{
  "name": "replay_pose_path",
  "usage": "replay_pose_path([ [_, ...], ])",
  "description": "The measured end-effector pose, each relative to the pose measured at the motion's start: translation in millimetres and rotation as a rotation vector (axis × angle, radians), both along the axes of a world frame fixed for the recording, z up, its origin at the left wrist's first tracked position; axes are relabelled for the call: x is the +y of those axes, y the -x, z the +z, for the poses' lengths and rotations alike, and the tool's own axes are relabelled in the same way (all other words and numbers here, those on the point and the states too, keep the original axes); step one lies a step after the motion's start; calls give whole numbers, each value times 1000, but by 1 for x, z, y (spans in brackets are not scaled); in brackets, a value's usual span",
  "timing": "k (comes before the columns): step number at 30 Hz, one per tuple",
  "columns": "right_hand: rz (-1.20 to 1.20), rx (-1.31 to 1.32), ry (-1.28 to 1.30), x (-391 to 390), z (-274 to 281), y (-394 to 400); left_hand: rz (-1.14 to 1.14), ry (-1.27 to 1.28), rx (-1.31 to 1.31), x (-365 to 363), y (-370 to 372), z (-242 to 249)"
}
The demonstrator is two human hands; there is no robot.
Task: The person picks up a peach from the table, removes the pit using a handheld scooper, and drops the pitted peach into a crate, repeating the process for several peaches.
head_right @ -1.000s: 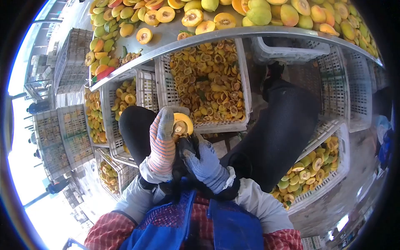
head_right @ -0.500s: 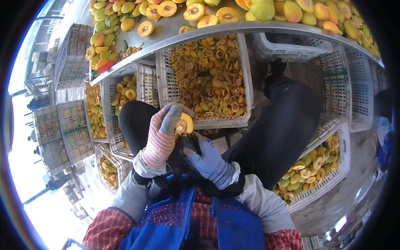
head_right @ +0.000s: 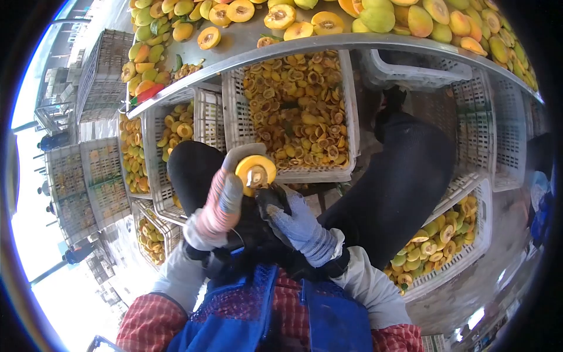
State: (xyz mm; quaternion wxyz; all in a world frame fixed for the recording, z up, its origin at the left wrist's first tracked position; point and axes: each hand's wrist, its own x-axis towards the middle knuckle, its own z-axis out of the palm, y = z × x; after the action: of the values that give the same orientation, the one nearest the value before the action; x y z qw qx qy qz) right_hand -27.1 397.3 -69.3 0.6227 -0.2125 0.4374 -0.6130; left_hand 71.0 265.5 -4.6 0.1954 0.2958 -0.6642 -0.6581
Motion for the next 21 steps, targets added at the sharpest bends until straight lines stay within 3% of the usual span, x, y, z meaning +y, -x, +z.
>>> replay_pose_path([
  [1,52,229,32,-4,0,5,-38,-199,-68,-11,0,10],
  [2,64,297,47,-6,1,5,-74,-396,-136,-21,0,20],
  [7,209,613,187,-11,-2,11,-1,-476,-267,-26,7,9],
  [10,-70,182,124,-3,-9,-16,111,-254,-162,-10,11,-2],
  [12,-95,-252,25,4,-5,-23,247,-134,-114,3,17,-2],
  [15,-130,-517,-84,8,-5,-25,363,1,28,17,12,-23],
  [18,-113,-351,-60,3,-7,-19,198,-62,1,11,6,-18],
  [21,55,165,48,-13,3,5,-13,-317,-120,-19,0,6],
])
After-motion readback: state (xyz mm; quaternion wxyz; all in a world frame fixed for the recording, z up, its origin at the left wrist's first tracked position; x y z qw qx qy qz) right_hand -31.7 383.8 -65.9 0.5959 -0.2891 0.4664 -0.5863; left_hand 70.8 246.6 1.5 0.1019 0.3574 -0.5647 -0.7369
